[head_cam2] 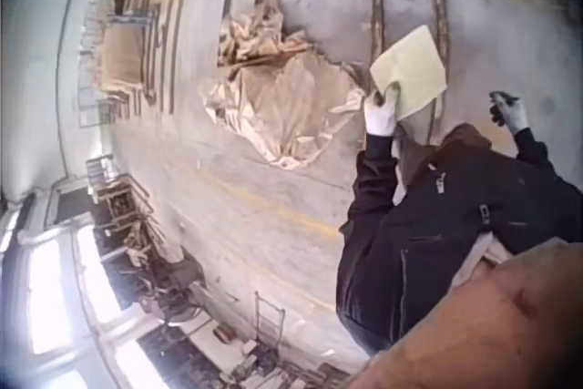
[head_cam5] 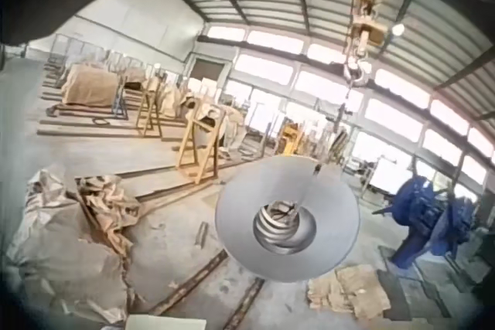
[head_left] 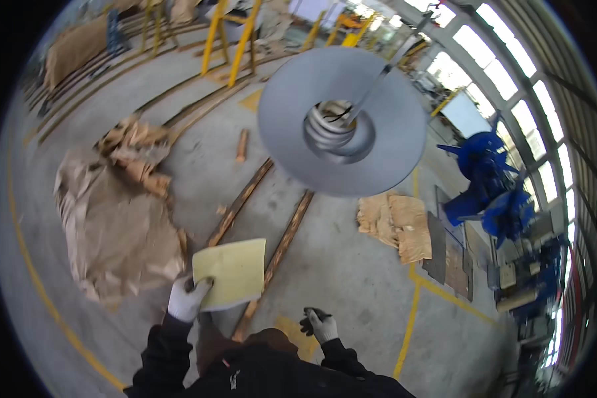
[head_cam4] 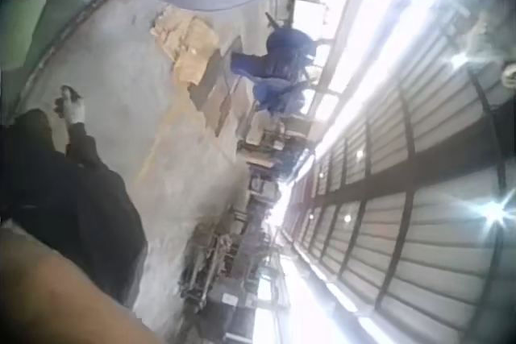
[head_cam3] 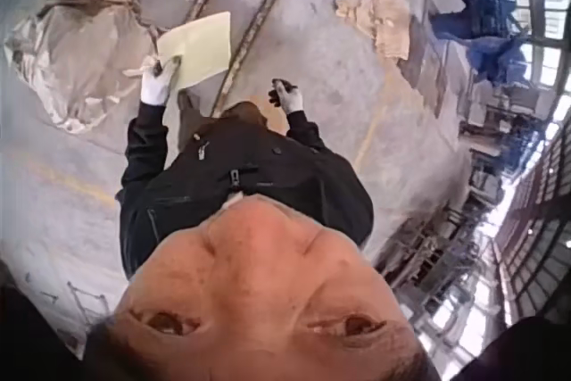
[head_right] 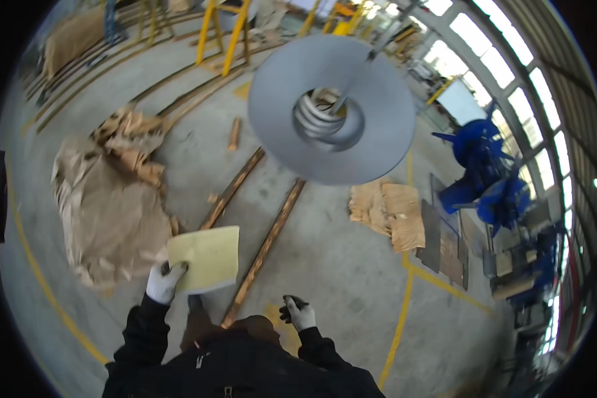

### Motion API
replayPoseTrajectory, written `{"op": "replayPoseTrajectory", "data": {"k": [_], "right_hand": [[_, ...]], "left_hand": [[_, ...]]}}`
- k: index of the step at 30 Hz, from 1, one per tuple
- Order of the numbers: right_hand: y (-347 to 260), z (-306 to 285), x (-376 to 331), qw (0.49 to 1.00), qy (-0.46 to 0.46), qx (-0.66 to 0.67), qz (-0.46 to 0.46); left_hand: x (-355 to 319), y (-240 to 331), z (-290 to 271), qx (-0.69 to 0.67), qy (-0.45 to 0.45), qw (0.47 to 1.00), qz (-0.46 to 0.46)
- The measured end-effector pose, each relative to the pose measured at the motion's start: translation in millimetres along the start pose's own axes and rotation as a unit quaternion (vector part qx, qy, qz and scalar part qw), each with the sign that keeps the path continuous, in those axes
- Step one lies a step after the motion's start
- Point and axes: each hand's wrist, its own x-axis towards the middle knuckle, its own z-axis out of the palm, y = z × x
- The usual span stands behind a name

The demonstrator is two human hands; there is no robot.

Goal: The recorder writes down technical data on a yellow sheet of paper while inspecting several large metal coils on a fabrication floor.

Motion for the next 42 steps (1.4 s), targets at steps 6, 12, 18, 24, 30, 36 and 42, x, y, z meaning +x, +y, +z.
{"op": "replayPoseTrajectory", "data": {"k": [6, 12, 18, 24, 30, 36, 42], "right_hand": [[-109.5, 79.0, 111.6, 0.997, 0.045, 0.062, -0.023], [-163.8, 141.7, 277.0, 0.999, 0.016, 0.033, -0.013], [-288.1, 156.6, 410.8, 0.998, -0.001, 0.052, -0.023], [-410.6, 156.6, 518.8, 0.996, 0.035, -0.004, -0.083], [-474.7, 160.9, 613.6, 0.985, 0.125, 0.06, -0.099], [-599.9, 238.9, 665.9, 0.923, 0.284, 0.177, -0.191], [-760.7, 320.0, 675.6, 0.885, 0.364, 0.186, -0.224]], "left_hand": [[160.8, 70.1, -50.5, 0.055, -0.018, 0.998, 0.038], [327.1, 117.6, -63.7, 0.097, -0.064, 0.993, 0.038], [522.4, 147.5, -53.7, 0.116, -0.071, 0.988, 0.07], [674.2, 197.1, -50.1, 0.117, -0.084, 0.983, 0.11], [844.4, 236.3, -31.8, 0.022, -0.178, 0.979, 0.095], [1025.3, 274.8, -71.5, 0.062, -0.245, 0.963, 0.098], [1157.1, 350.3, -100.0, 0.019, -0.346, 0.936, 0.056]]}}
